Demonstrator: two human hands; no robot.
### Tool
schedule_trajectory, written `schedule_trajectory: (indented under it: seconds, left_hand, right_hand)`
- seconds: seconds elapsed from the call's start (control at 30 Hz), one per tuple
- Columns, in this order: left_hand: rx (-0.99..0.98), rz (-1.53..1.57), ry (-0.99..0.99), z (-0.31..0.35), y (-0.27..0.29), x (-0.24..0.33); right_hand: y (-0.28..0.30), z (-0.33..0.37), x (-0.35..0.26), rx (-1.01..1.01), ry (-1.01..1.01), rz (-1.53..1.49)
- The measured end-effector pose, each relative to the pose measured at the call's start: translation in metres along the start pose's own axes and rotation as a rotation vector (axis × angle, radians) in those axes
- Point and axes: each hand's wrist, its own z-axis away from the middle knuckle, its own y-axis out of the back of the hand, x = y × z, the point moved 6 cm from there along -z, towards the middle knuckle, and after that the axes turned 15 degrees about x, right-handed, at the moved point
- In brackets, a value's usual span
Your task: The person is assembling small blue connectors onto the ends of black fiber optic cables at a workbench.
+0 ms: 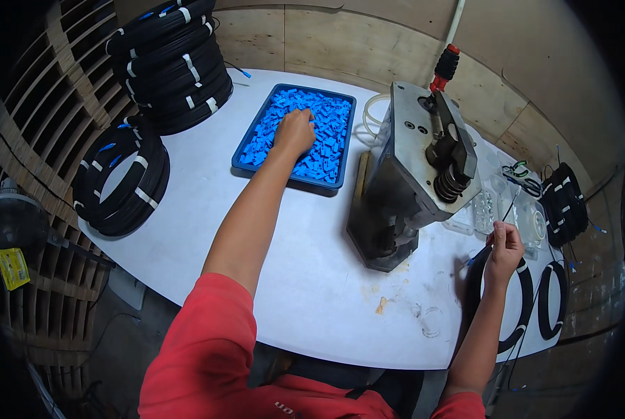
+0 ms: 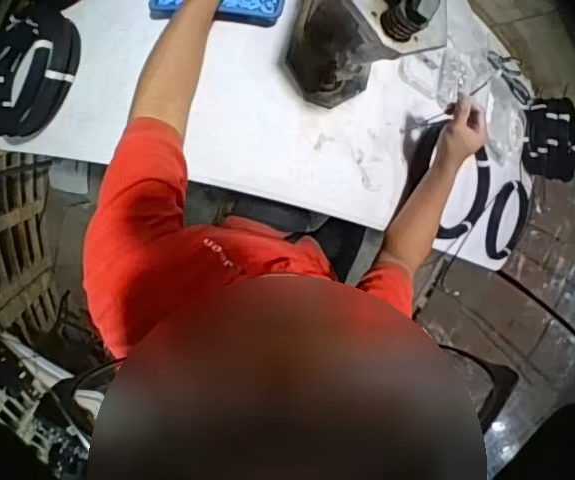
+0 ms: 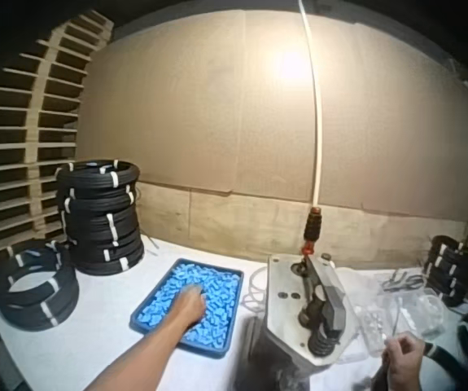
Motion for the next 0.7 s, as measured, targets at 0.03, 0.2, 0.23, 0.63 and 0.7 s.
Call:
schedule_trajectory:
  seconds: [0.03, 0.2, 0.23, 0.63, 0.7]
  left_hand:
    - [0.014, 0.004, 0.01, 0.001, 0.001, 0.0]
    - [0.028, 0.02, -0.005, 0.004, 0.006, 0.003]
    - [0.045, 0.021, -0.007, 0.004, 0.007, 0.002]
    - [0.057, 0.182, 0.057, 0.001, 0.011, 0.001]
    - [0.029, 0.201, 0.09, 0.0, 0.01, 0.006]
  right_hand:
    - [0.001, 0.0, 0.001, -0.003, -0.004, 0.008]
    - [0.003, 0.0, 0.001, 0.001, -0.002, 0.01]
    - [0.002, 0.0, 0.001, 0.0, -0.003, 0.014]
    - [-0.003, 0.002, -0.001, -0.002, 0.02, 0.045]
    - [-0.002, 0.001, -0.001, -0.006, 0.031, 0.038]
